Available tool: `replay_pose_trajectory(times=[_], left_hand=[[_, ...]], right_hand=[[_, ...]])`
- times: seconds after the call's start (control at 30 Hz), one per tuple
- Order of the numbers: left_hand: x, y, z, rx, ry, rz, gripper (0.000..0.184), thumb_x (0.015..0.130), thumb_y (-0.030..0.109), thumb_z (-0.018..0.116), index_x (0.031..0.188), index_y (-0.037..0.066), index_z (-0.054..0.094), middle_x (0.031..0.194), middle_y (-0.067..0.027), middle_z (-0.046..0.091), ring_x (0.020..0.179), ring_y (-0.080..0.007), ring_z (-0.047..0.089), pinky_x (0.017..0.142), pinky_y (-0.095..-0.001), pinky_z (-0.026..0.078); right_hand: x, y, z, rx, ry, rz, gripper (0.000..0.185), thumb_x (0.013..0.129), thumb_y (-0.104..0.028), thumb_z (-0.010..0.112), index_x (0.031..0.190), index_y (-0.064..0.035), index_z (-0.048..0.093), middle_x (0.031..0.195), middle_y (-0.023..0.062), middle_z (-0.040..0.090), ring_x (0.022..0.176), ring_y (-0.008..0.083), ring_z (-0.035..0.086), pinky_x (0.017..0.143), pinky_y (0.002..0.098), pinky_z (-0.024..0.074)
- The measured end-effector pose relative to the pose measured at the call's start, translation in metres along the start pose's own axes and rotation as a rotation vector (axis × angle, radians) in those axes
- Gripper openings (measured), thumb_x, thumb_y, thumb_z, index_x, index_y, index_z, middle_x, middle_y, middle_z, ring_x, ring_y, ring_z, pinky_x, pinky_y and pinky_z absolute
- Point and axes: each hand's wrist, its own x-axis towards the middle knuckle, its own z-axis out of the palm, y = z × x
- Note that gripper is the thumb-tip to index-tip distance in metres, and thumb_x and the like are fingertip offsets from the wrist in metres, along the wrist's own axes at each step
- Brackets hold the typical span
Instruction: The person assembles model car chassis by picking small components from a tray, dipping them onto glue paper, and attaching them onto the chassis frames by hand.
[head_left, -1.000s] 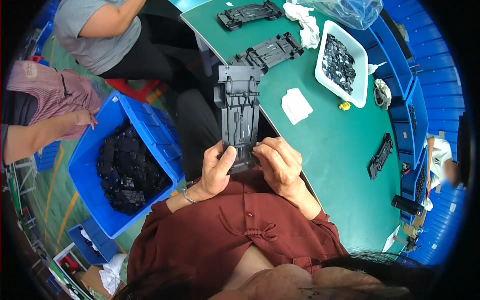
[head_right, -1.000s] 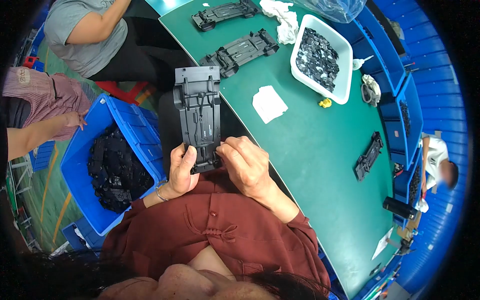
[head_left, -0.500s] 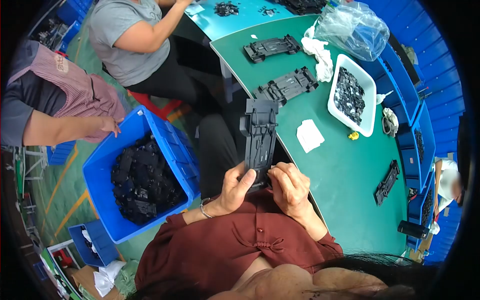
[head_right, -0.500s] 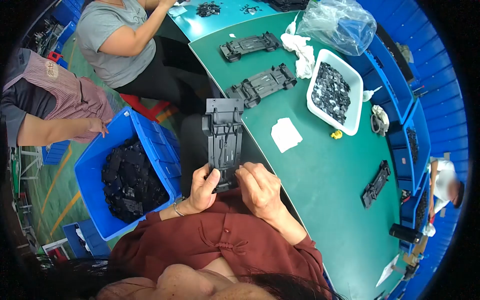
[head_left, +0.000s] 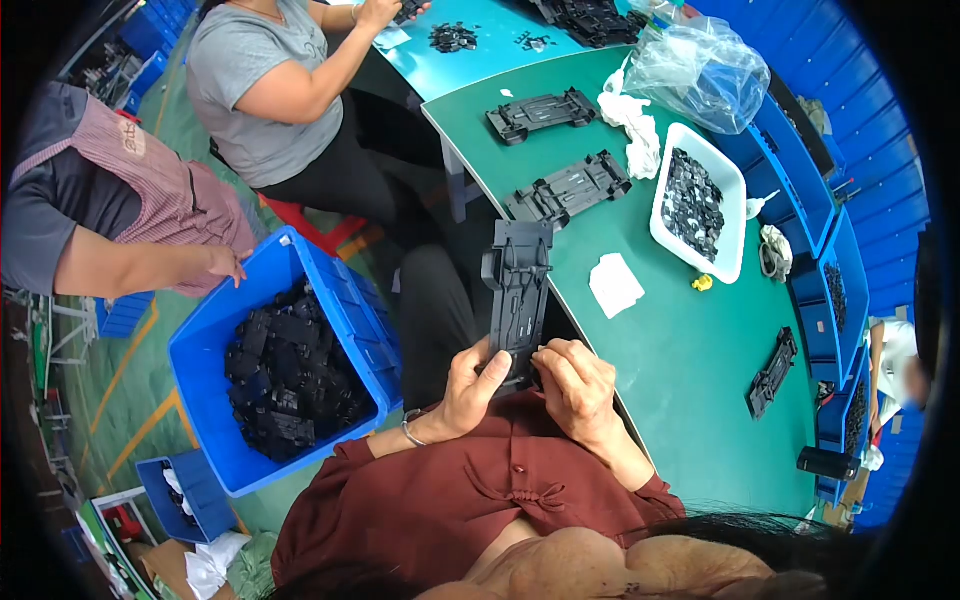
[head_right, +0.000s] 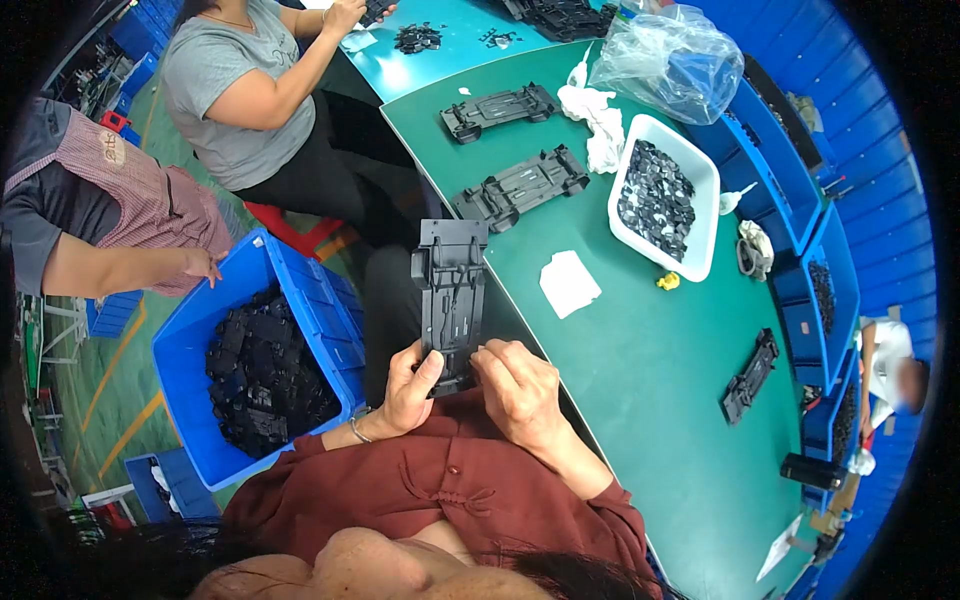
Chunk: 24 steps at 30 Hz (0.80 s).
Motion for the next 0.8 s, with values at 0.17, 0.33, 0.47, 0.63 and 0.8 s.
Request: replay_pose_trajectory(times=[0.17,0.33,0.47,0.63,0.8], left_hand=[[0.0,0.0,0.001,0.005,0.009,0.005,0.034,0.106,0.032,0.053,0.113,0.001,0.064,0.079,0.004,0.054,0.071,-0.0046,0.044,0.064,-0.0234,0.039],[-0.002,-0.007,0.001,-0.04,0.055,0.004,0.035,0.106,0.032,0.052,0.113,0.0,0.065,0.083,0.0027,0.058,0.074,-0.0053,0.048,0.066,-0.0241,0.041],[-0.001,-0.001,-0.003,-0.05,0.044,-0.055,0.035,0.106,0.032,0.053,0.112,-0.001,0.065,0.086,0.0023,0.06,0.076,-0.0052,0.049,0.068,-0.0237,0.042],[-0.005,0.001,-0.002,-0.115,0.052,-0.101,0.035,0.107,0.031,0.052,0.112,-0.002,0.064,0.093,-0.0004,0.064,0.082,-0.0054,0.053,0.074,-0.0229,0.045],[-0.004,0.003,-0.002,-0.25,0.046,-0.139,0.036,0.107,0.031,0.052,0.116,-0.003,0.062,0.104,-0.0045,0.067,0.09,-0.0069,0.058,0.08,-0.0235,0.048]], right_hand=[[0.001,0.0,0.001,-0.004,-0.003,0.007,0.026,0.07,0.011,0.076,0.092,0.0005,0.068,0.088,0.0103,0.067,0.069,0.0246,0.067,0.058,0.0329,0.053],[0.0,-0.001,0.003,0.008,-0.002,-0.005,0.026,0.069,0.011,0.076,0.092,0.001,0.068,0.088,0.0103,0.067,0.069,0.0249,0.067,0.058,0.033,0.0531],[-0.002,0.002,0.005,0.004,-0.017,-0.015,0.028,0.065,0.011,0.074,0.091,0.0023,0.067,0.09,0.0116,0.066,0.072,0.0248,0.068,0.058,0.0332,0.0544],[-0.002,0.002,0.007,0.044,-0.01,-0.009,0.026,0.068,0.012,0.076,0.091,0.0023,0.067,0.087,0.0118,0.067,0.069,0.0258,0.067,0.057,0.033,0.0538],[-0.002,0.004,0.008,0.05,-0.011,0.002,0.025,0.068,0.012,0.076,0.09,0.0024,0.068,0.086,0.0113,0.067,0.069,0.0249,0.068,0.057,0.0323,0.0544]])
